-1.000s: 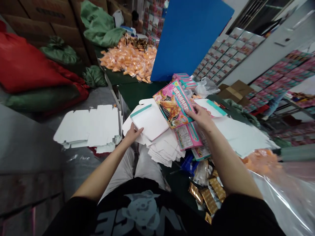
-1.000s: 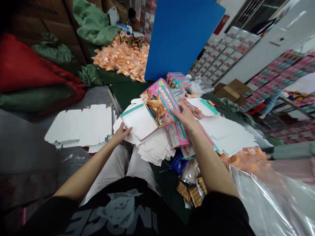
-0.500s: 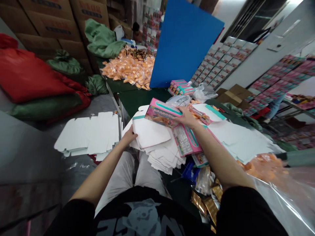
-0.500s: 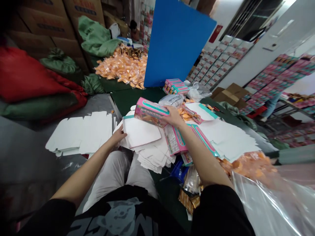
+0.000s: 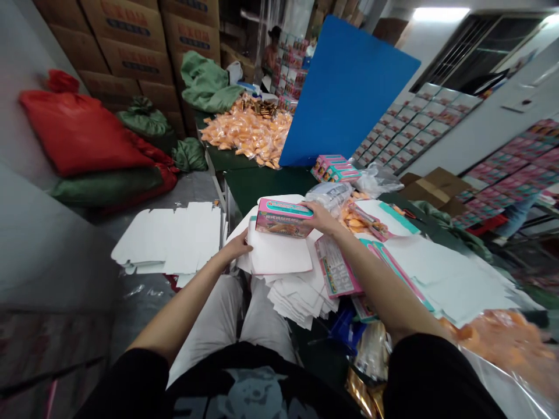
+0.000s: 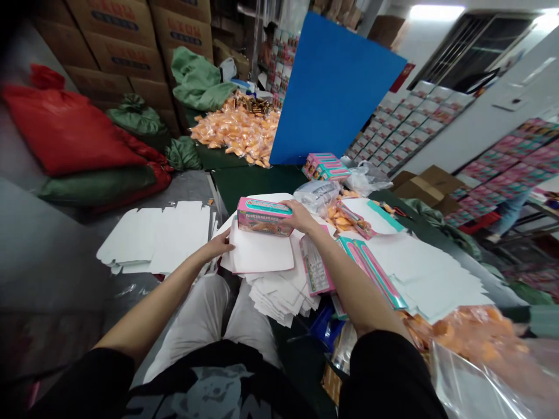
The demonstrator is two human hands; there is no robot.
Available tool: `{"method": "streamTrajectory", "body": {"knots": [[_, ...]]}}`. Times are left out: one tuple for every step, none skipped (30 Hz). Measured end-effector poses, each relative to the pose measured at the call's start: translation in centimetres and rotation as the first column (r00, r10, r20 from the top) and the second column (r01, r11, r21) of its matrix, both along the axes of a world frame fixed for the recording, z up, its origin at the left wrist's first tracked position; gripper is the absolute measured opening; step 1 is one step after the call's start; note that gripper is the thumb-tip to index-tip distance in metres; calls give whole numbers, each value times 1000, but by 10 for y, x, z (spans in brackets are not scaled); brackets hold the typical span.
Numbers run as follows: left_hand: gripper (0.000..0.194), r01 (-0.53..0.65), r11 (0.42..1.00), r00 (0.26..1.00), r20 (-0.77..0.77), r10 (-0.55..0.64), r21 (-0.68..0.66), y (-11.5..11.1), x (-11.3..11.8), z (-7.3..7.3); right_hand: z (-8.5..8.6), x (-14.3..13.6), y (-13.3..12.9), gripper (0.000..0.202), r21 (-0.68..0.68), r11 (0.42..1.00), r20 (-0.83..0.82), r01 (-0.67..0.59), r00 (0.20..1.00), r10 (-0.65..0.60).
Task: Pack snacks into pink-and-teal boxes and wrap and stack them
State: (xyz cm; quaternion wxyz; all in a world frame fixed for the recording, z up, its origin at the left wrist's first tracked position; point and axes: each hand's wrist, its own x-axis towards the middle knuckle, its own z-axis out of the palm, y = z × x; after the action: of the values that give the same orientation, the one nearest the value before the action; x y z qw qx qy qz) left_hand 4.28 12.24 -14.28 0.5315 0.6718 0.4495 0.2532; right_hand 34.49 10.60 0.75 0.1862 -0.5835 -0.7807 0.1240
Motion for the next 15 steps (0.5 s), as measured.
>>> {"method": "streamTrajectory", "body": {"knots": [[91, 1, 1000, 1000, 15, -1, -7, 0, 0, 0, 1, -2, 2, 55, -11, 1000, -11, 1, 1000, -1], [90, 4, 1000, 1000, 28, -4, -12, 1, 0, 0, 2, -4, 4, 54, -23, 1000, -26, -1, 1000, 1], [90, 6, 1000, 999, 38, -5, -16, 1, 0, 0, 2, -6, 7, 53, -40, 999, -41, -4, 999, 3], [90, 7, 1000, 999, 43, -7, -18, 1, 1, 0, 0, -7, 9, 53, -59, 998, -54, -4, 999, 1], [89, 9, 1000, 999, 47, -8, -17, 2, 1, 0, -1, -7, 12, 53, -77, 997, -61, 1, 998, -6], [89, 10, 1000, 999, 47, -9, -14, 2, 1, 0, -4, -7, 14, 54, -90, 996, -63, 9, 998, -15], [89, 11, 1000, 999, 40, -11, -10, 2, 1, 0, -7, -7, 16, 54, -96, 995, -61, 16, 998, -22], [89, 13, 1000, 1000, 26, -12, -5, 2, 1, 1, -10, -6, 19, 53, -97, 995, -58, 18, 998, -23], [89, 12, 1000, 1000, 11, -12, 1, 2, 1, 1, -12, -5, 21, 53, -95, 995, -53, 15, 998, -21], [89, 11, 1000, 1000, 2, -11, 6, 2, 1, 1, -14, -4, 22, 53, -92, 996, -45, 11, 999, -15], [88, 9, 1000, 1000, 0, -9, 10, 2, 1, 2, -16, -2, 24, 53, -92, 996, -33, 5, 999, -8], [88, 7, 1000, 1000, 8, -7, 12, 2, 1, 2, -16, -1, 25, 54, -93, 996, -16, 3, 1000, -4], [87, 9, 1000, 1000, 22, -9, 12, 2, 0, 2, -17, 0, 26, 56, -95, 995, 7, 5, 1000, -4], [86, 11, 1000, 999, 30, -11, 10, 3, -1, 2, -17, 1, 26, 58, -95, 995, 31, 7, 1000, -4], [85, 9, 1000, 1000, 27, -9, 7, 4, -2, 3, -16, 1, 27, 60, -93, 996, 52, 7, 999, -2]]}}
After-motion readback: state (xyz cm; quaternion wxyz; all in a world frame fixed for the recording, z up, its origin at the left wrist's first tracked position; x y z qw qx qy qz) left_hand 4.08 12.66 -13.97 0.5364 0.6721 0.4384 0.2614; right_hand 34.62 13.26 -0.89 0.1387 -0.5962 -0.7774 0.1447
